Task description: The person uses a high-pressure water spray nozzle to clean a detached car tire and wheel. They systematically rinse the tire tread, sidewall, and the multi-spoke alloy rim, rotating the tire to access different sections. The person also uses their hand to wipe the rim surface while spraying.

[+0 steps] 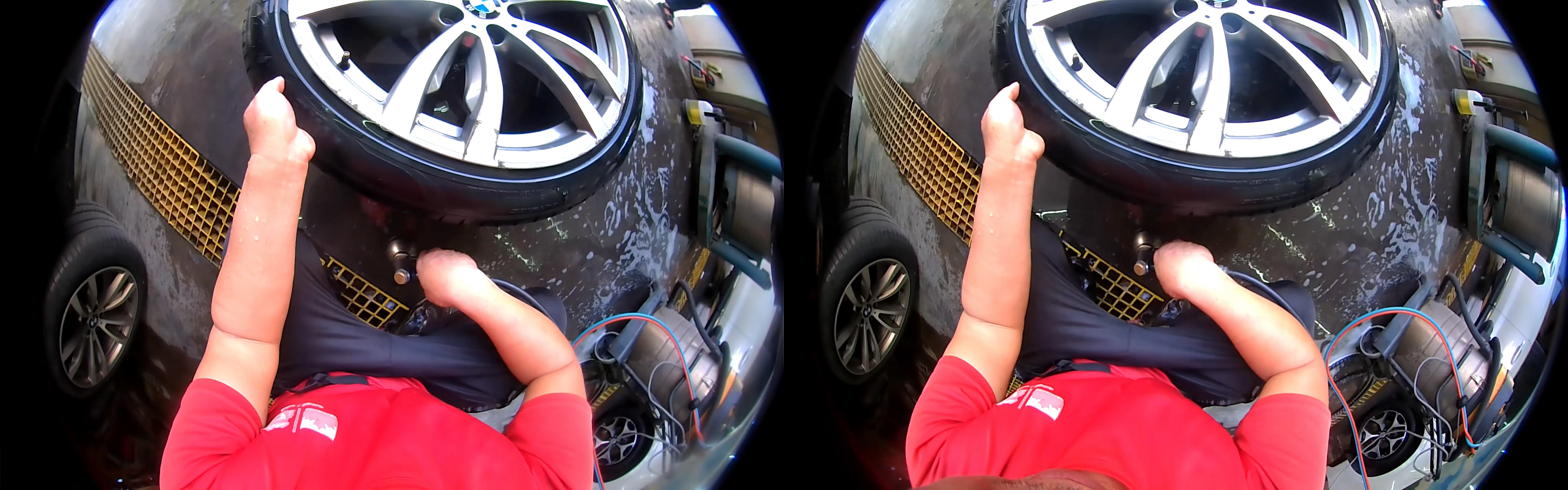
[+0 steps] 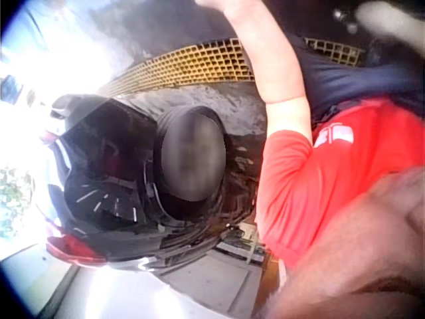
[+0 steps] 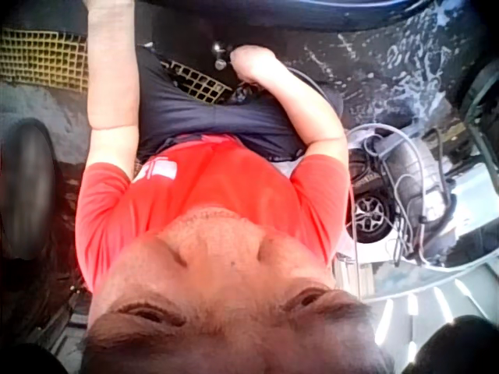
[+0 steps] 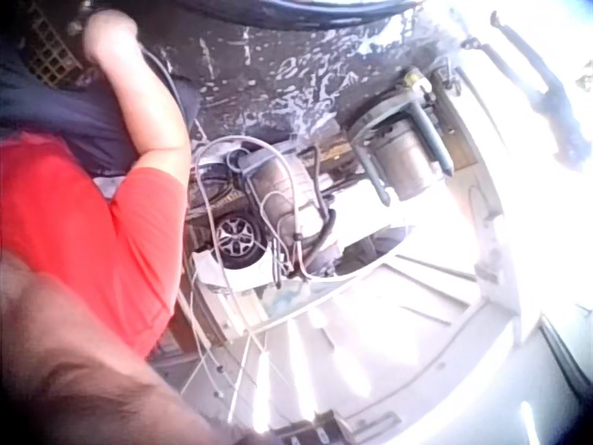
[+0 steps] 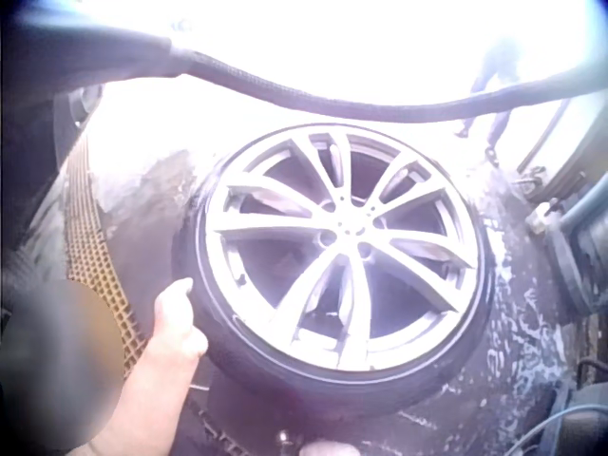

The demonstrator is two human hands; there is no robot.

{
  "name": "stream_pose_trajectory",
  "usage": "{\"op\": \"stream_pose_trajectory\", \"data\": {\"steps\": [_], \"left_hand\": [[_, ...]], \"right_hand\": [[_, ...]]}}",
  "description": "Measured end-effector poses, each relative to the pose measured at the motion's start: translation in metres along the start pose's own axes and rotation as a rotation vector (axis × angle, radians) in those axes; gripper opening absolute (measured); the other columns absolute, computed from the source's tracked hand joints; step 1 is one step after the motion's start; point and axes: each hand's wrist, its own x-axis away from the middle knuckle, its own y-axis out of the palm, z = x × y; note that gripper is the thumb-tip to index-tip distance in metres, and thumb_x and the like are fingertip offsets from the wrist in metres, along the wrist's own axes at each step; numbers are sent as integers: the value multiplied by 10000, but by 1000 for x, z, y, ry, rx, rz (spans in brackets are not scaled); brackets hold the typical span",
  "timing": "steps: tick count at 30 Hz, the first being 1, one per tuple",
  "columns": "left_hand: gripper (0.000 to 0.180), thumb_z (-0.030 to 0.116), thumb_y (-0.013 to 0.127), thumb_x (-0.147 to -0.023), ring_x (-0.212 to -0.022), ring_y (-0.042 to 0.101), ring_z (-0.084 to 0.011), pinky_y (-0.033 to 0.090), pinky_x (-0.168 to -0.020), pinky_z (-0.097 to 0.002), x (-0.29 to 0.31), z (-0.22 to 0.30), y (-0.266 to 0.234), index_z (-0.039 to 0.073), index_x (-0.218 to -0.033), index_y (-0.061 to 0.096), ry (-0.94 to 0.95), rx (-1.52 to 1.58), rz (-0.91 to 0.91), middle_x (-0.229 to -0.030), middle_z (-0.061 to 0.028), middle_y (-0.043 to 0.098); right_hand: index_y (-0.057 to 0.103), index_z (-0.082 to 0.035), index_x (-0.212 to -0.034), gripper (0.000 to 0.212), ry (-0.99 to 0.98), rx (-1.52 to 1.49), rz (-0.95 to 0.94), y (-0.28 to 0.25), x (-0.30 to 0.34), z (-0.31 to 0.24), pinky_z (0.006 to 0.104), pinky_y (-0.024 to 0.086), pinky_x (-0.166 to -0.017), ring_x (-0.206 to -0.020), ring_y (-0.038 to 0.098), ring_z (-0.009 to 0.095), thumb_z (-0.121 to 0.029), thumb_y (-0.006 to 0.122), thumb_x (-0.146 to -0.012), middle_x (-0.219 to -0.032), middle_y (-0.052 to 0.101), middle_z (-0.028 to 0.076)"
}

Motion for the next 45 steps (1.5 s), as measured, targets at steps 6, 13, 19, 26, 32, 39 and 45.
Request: {"op": "stream_pose_trajectory", "data": {"steps": [6, 13, 19, 26, 32, 39, 45], "left_hand": [[296, 122, 497, -961, -1080, 623, -318, 491, -980, -423, -20, -4, -10, -95, -1151, 565, 25, 4, 20, -1199, -201, 638], [339, 154, 430, -984, -1128, 615, -330, 452, -1050, -478, -18, -5, -2, -69, -1199, 567, 33, -40, 33, -1232, -202, 635], [283, 120, 479, -960, -1080, 625, -325, 481, -993, -438, -16, -3, -2, -81, -1132, 579, 20, 1, 37, -1194, -203, 646], [287, 122, 480, -955, -1080, 620, -330, 480, -987, -435, -24, -5, -7, -79, -1133, 581, -1, 5, 9, -1195, -201, 646], [286, 125, 482, -954, -1090, 613, -334, 477, -989, -442, -21, -3, -8, -80, -1127, 582, -18, -2, -18, -1201, -204, 643], [289, 126, 482, -954, -1097, 614, -337, 479, -993, -449, -19, -2, -10, -79, -1126, 590, -29, -7, -36, -1202, -208, 645], [324, 138, 465, -965, -1103, 615, -332, 478, -1002, -446, -13, -1, -6, -85, -1170, 582, -17, -3, -42, -1213, -206, 640]], "right_hand": [[733, 4, -1009, 314, 21, -21, -24, -4, 9, 12, 403, 582, -814, -985, 706, 322, -15, 730, -695, -1038, 720, 193], [749, -2, -958, 271, -38, -4, -47, -8, 15, 13, 415, 581, -794, -963, 706, 341, 8, 696, -692, -991, 721, 205], [750, 0, -955, 260, -52, 15, -2, -6, 12, 14, 415, 580, -796, -969, 705, 340, 1, 683, -704, -997, 721, 203], [752, -2, -956, 254, -20, 7, 9, -5, 16, 16, 411, 578, -806, -977, 703, 340, 4, 665, -718, -1004, 721, 202], [752, -4, -955, 258, -19, 3, 18, -3, 19, 12, 413, 578, -806, -977, 702, 341, 12, 660, -714, -1003, 721, 199], [751, -2, -940, 248, -33, 7, 51, 2, 16, 9, 415, 579, -800, -967, 704, 340, 3, 669, -706, -987, 722, 200], [751, -3, -935, 244, -13, 3, 56, 3, 16, 7, 414, 579, -798, -961, 705, 338, -4, 673, -704, -985, 721, 204]]}}
